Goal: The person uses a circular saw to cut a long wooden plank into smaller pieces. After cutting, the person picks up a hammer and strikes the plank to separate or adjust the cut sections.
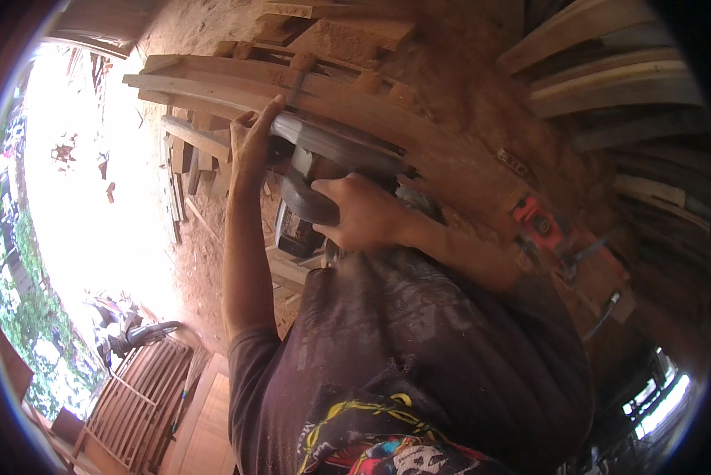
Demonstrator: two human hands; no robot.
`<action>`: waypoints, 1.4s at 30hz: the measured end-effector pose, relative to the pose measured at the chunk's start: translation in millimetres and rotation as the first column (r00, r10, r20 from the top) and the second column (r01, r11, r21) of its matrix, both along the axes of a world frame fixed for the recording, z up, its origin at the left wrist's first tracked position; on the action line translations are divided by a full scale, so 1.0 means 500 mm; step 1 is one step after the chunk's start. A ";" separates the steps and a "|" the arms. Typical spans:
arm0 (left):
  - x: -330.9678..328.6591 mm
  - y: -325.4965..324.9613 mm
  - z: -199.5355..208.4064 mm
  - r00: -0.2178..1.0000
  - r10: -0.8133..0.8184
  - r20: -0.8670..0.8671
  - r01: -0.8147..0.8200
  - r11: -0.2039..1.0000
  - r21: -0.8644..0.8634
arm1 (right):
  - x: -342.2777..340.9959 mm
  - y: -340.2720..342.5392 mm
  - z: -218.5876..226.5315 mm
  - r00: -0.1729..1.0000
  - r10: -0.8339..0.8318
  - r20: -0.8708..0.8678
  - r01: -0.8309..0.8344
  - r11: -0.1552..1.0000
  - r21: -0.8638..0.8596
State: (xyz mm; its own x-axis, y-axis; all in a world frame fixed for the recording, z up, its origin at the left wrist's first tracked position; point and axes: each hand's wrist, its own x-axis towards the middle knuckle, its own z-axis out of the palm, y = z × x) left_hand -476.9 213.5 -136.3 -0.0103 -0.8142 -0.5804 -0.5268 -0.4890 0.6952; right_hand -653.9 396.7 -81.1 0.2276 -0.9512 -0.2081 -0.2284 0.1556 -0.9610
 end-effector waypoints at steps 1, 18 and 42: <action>0.013 -0.012 -0.005 1.000 -0.011 -0.004 0.011 1.000 0.003 | 0.007 -0.007 -0.003 1.000 -0.001 -0.001 0.001 1.000 -0.018; 0.064 -0.126 0.029 0.998 -0.056 -0.017 0.055 0.998 -0.018 | 0.098 -0.132 -0.036 0.999 -0.018 0.042 0.021 0.998 -0.060; 0.180 -0.276 0.026 0.994 -0.106 -0.005 0.106 0.994 -0.035 | 0.201 -0.291 -0.035 0.995 -0.013 0.098 0.019 0.998 -0.056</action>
State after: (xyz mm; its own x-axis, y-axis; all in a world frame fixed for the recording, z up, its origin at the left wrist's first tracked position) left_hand -386.7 75.5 -123.1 -0.1013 -0.8280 -0.5514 -0.5693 -0.4063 0.7147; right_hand -553.4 251.2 -98.8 0.2290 -0.9645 -0.1313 -0.1314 0.1030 -0.9860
